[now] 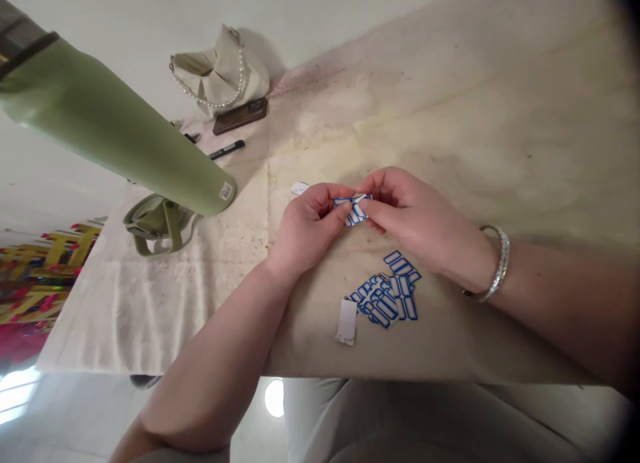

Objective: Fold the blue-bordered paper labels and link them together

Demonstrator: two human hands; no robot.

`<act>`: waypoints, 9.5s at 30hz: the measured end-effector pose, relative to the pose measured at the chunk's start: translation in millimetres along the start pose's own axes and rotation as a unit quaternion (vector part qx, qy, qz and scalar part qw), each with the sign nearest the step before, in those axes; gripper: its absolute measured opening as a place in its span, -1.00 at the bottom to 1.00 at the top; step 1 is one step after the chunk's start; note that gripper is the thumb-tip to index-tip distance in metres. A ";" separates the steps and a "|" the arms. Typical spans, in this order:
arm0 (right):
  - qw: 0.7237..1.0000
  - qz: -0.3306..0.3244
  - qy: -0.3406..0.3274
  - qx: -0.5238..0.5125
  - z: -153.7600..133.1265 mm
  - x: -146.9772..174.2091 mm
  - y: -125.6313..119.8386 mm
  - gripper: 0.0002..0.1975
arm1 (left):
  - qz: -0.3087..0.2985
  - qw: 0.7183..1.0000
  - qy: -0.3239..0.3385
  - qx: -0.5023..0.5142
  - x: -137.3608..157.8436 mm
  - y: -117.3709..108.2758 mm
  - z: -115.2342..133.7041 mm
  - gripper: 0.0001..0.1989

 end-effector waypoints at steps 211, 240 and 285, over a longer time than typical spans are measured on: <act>0.924 -0.097 -0.101 0.357 -2.3 18.3 8.6 -0.63 | -0.191 0.794 0.009 -0.577 46.8 26.0 36.4 -0.59; 0.892 -0.125 -0.139 0.411 -0.4 13.6 9.3 -0.87 | -0.217 0.775 -0.003 -0.594 49.3 32.1 44.2 -0.56; 0.887 -0.149 -0.124 0.418 -1.7 8.5 9.6 -0.79 | -0.212 0.779 -0.001 -0.591 50.9 33.9 45.1 -0.63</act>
Point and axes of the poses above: each hand's wrist, its own x-axis away from the middle knuckle, its own y-axis out of the palm, z = x × y, the point moved 1 cm from there along -x, towards the middle knuckle, and after that the axes turned 8 degrees about -z, right-handed, at the moved point
